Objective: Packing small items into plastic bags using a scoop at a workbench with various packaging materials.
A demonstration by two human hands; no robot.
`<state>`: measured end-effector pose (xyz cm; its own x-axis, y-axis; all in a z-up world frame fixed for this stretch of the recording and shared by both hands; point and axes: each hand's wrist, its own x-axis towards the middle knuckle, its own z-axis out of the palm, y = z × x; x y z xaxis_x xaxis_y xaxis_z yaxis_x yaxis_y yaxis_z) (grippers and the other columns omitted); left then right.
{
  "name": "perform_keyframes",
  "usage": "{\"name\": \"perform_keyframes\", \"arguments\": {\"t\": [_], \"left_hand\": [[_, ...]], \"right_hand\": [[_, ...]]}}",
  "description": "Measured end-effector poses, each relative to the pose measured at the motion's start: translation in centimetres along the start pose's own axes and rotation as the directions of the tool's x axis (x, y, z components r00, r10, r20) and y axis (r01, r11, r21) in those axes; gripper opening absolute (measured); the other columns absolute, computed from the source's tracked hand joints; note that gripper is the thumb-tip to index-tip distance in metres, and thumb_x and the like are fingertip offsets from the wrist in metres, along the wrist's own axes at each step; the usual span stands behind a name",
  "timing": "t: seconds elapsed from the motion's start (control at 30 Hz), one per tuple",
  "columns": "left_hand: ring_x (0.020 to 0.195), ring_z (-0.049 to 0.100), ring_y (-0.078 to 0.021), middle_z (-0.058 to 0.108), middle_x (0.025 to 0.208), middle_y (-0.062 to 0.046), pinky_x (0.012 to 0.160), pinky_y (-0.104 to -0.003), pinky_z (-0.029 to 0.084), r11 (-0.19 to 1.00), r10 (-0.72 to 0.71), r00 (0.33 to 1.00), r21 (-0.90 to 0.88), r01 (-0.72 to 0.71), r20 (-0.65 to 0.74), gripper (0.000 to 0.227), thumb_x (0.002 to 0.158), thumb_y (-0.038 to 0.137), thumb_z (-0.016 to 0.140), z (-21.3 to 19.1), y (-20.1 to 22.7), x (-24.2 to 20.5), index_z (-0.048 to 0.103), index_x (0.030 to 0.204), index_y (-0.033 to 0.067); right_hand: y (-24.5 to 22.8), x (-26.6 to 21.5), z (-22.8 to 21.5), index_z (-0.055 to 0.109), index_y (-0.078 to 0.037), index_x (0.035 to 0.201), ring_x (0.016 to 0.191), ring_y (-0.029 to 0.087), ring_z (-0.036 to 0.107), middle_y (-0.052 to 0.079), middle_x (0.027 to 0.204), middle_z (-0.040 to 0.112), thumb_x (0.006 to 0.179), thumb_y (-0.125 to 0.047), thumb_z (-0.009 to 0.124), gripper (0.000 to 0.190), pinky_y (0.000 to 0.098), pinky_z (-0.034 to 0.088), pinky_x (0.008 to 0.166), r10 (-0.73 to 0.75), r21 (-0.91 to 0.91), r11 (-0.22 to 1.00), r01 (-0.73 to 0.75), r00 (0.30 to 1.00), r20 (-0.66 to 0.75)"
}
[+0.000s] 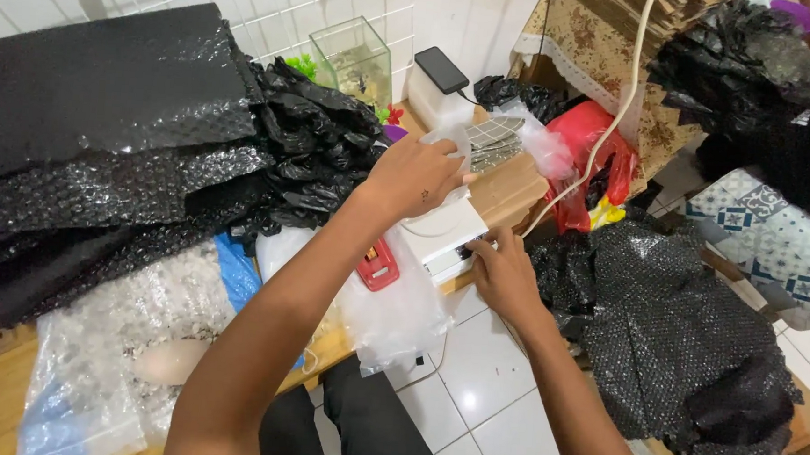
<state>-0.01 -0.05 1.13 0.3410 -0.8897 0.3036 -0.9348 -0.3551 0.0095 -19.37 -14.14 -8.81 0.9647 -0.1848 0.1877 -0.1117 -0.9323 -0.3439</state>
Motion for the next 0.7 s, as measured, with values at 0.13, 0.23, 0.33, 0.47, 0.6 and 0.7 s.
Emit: {"name": "perform_keyframes", "arguments": {"t": [0.13,0.23,0.33,0.47,0.6,0.7], "left_hand": [[0.085,0.074,-0.0319,0.073,0.114,-0.008,0.071,-0.042,0.050,0.999,0.036,0.998,0.039,-0.035,-0.047,0.046,0.106,0.049,0.042,-0.4,0.2,-0.3,0.076,0.105,0.0178],[0.081,0.074,-0.0318,0.074,0.111,-0.008,0.070,-0.042,0.051,0.999,0.021,0.998,0.026,-0.019,-0.060,0.049,0.106,0.051,0.042,-0.6,0.5,-0.5,0.077,0.103,0.0168],[0.081,0.074,-0.0298,0.074,0.111,-0.007,0.070,-0.042,0.050,1.000,0.016,0.999,0.024,-0.016,-0.030,0.047,0.105,0.050,0.042,0.2,0.5,-0.3,0.076,0.100,0.0174],[0.083,0.074,-0.0322,0.073,0.111,-0.006,0.071,-0.043,0.050,1.000,0.021,1.000,0.024,-0.021,-0.002,0.050,0.106,0.051,0.040,1.1,0.0,0.4,0.077,0.100,0.0177],[0.080,0.073,-0.0313,0.072,0.109,-0.002,0.069,-0.043,0.049,0.997,0.021,1.000,0.077,-0.022,0.023,0.041,0.102,0.050,0.046,1.4,-0.3,0.2,0.076,0.100,0.0231],[0.080,0.073,-0.0316,0.072,0.109,-0.001,0.070,-0.044,0.049,0.995,0.022,0.999,0.094,-0.024,0.030,0.042,0.102,0.051,0.045,0.9,-0.3,0.5,0.077,0.100,0.0232]], "right_hand": [[0.3,0.3,-0.6,0.072,-0.011,0.116,0.107,0.041,0.058,0.011,0.109,0.054,0.092,-0.007,0.059,0.028,0.0444,0.050,0.085,-0.053,0.297,0.953,0.058,0.998,-0.025],[0.8,1.5,-1.7,0.071,-0.013,0.124,0.099,0.038,0.064,0.015,0.107,0.056,0.096,-0.011,0.064,0.029,0.0447,0.052,0.083,0.010,0.444,0.895,0.052,0.990,-0.137],[-1.0,2.3,-4.8,0.069,-0.008,0.126,0.097,0.035,0.064,0.020,0.110,0.060,0.096,-0.004,0.062,0.031,0.0433,0.052,0.084,0.094,0.556,0.831,0.021,0.980,-0.176],[-0.6,3.9,-3.8,0.068,-0.013,0.128,0.099,0.024,0.063,0.013,0.116,0.062,0.100,-0.015,0.064,0.029,0.0379,0.051,0.085,0.191,0.628,0.777,-0.038,0.965,-0.179],[-2.6,5.0,-4.0,0.061,-0.012,0.138,0.108,0.031,0.062,0.017,0.134,0.057,0.097,-0.018,0.068,0.042,0.0416,0.050,0.088,0.146,0.647,0.761,-0.051,0.985,-0.094],[-2.6,6.4,-3.4,0.053,-0.015,0.147,0.110,0.032,0.061,0.021,0.138,0.055,0.097,-0.022,0.069,0.053,0.0370,0.054,0.079,0.162,0.654,0.747,-0.119,0.987,-0.006]]}}
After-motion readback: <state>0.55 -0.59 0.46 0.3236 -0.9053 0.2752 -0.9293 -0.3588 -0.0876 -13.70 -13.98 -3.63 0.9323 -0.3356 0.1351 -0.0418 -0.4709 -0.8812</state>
